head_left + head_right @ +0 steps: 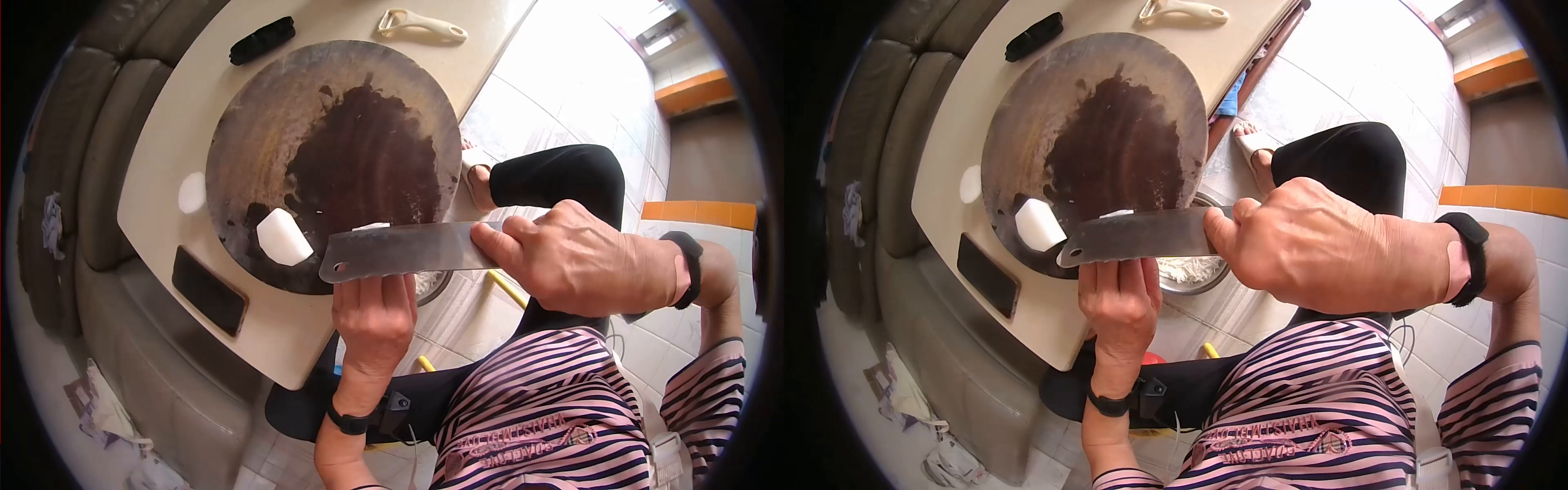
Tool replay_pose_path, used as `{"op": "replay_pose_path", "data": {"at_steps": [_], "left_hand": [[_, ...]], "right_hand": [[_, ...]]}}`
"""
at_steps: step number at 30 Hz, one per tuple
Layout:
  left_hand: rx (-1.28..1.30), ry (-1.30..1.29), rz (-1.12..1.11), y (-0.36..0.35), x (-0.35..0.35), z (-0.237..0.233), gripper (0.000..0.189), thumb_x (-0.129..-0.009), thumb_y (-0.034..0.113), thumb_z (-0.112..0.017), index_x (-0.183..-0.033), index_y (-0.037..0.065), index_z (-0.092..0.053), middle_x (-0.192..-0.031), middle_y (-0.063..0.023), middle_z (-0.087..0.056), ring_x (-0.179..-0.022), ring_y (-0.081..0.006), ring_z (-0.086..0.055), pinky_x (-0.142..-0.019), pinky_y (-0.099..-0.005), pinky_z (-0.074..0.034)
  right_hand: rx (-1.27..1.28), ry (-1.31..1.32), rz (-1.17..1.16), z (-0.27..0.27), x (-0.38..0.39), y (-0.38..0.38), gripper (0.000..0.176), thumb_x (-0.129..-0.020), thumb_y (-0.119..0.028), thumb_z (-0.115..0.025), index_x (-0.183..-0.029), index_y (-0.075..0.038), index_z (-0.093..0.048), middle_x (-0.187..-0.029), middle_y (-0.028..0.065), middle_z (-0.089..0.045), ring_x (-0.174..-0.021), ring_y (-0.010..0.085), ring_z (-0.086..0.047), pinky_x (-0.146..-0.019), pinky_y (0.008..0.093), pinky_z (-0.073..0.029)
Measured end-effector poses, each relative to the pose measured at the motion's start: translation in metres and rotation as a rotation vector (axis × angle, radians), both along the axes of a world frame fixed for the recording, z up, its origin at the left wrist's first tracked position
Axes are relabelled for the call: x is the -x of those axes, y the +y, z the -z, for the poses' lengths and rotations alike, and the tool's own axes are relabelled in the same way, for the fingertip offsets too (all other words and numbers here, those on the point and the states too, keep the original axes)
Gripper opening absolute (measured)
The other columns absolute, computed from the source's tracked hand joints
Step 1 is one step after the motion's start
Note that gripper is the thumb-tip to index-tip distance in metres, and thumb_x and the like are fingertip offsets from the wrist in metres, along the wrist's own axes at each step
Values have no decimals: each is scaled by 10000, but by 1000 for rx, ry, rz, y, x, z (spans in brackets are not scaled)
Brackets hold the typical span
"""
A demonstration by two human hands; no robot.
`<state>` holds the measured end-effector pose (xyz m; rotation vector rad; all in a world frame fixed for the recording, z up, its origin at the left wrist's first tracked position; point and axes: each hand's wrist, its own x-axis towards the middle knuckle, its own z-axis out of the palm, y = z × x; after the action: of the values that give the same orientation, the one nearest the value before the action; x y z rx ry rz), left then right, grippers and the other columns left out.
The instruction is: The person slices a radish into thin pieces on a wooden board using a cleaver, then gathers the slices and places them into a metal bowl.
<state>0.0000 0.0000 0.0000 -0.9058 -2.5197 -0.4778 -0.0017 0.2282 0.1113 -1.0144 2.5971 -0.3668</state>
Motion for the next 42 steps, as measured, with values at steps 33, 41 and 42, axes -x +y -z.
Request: {"op": "replay_pose_path", "data": {"at_steps": [33,41,42], "left_hand": [[10,-44,-23,0,-9,4,165,-804,20,-683,-944,-63,-660,-948,-187,-630,-827,-383,-614,-754,-443,-533],[-17,-6,-25,2,-6,5,179,-826,29,-682,-974,-68,-657,-950,-187,-625,-829,-379,-616,-754,-440,-538],[-20,-9,-31,1,-8,5,179,-826,29,-682,-974,-68,-657,-950,-187,-625,-829,-379,-616,-754,-440,-538]], "right_hand": [[-61,121,-33,13,-1,-8,321,-750,37,-642,-1014,176,-522,-642,169,-580,-530,250,-649,-439,323,-483],[-1,11,60,25,1,-6,285,-849,-14,-607,-1107,79,-531,-672,107,-565,-503,209,-610,-429,329,-466],[46,9,71,19,-3,-6,255,-806,6,-617,-1030,98,-535,-646,129,-571,-516,234,-629,-440,329,-477]]}}
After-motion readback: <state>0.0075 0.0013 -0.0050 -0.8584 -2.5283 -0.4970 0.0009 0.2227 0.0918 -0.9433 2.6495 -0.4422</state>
